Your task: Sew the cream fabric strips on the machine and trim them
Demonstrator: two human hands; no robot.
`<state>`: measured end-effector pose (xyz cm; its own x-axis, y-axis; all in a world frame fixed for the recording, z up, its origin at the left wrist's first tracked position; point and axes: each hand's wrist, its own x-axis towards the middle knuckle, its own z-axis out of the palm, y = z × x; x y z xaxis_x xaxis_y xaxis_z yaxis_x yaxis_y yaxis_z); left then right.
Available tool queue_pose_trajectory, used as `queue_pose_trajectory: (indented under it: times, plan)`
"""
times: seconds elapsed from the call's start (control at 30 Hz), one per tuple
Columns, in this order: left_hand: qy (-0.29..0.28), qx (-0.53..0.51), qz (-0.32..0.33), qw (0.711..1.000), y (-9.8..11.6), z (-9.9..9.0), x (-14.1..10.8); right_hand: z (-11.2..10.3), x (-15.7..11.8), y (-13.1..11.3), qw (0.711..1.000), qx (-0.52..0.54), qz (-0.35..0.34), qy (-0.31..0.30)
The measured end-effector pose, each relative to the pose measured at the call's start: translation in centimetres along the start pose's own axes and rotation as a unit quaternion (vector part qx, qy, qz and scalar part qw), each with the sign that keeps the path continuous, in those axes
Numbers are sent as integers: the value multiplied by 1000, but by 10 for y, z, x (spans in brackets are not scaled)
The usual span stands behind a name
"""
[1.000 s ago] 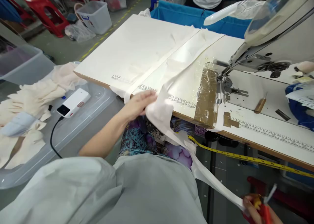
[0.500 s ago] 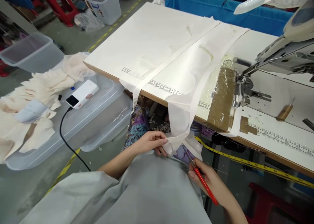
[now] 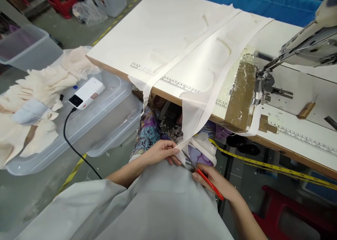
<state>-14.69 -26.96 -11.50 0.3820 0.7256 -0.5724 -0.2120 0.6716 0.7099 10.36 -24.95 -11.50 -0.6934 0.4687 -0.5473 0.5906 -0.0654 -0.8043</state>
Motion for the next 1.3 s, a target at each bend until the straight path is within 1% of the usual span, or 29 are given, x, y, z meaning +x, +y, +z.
queue_pose_trajectory:
  times: [0.13,0.27,0.4,0.53,0.6,0.8,0.9,1.03,1.1,1.13,1.17,1.2,1.23,1.27,1.3]
  plan:
    - [-2,-12,6,1000,0,4,-6,-2,3,-9,1000,-27,-2,-2]
    - [6,-24,26,999,-3,3,-9,-3,6,-15,999,-50,2,5]
    - [5,-26,34,999,-7,1,-12,-1,9,-16,994,-104,1,38]
    - [10,-29,39,999,-8,1,-14,3,10,-15,981,-178,8,81]
    - [12,-29,40,999,-8,2,-13,4,11,-15,976,-197,10,97]
    - [14,-30,23,999,-8,1,-6,1,12,-11,968,-226,15,109]
    - [9,-25,9,1000,-7,1,-1,-2,18,-11,961,-250,1,116]
    - [9,-14,5,1000,-8,1,2,-3,27,-9,965,-228,-22,125]
    - [3,13,3,1000,-7,-2,2,-4,28,-5,968,-213,-24,131]
    - [-2,46,5,999,-5,-4,2,-5,27,-2,968,-208,-24,135]
    - [-4,101,14,995,-2,-6,2,-5,25,0,969,-205,-24,139]
    - [3,179,38,983,3,-8,2,-6,22,3,969,-201,-23,143]
    - [15,276,76,958,9,-9,3,-5,18,6,970,-193,-23,146]
    - [28,382,124,915,16,-9,6,-5,14,9,972,-181,-21,147]
    - [34,487,173,855,24,-6,10,-3,10,12,975,-164,-21,147]
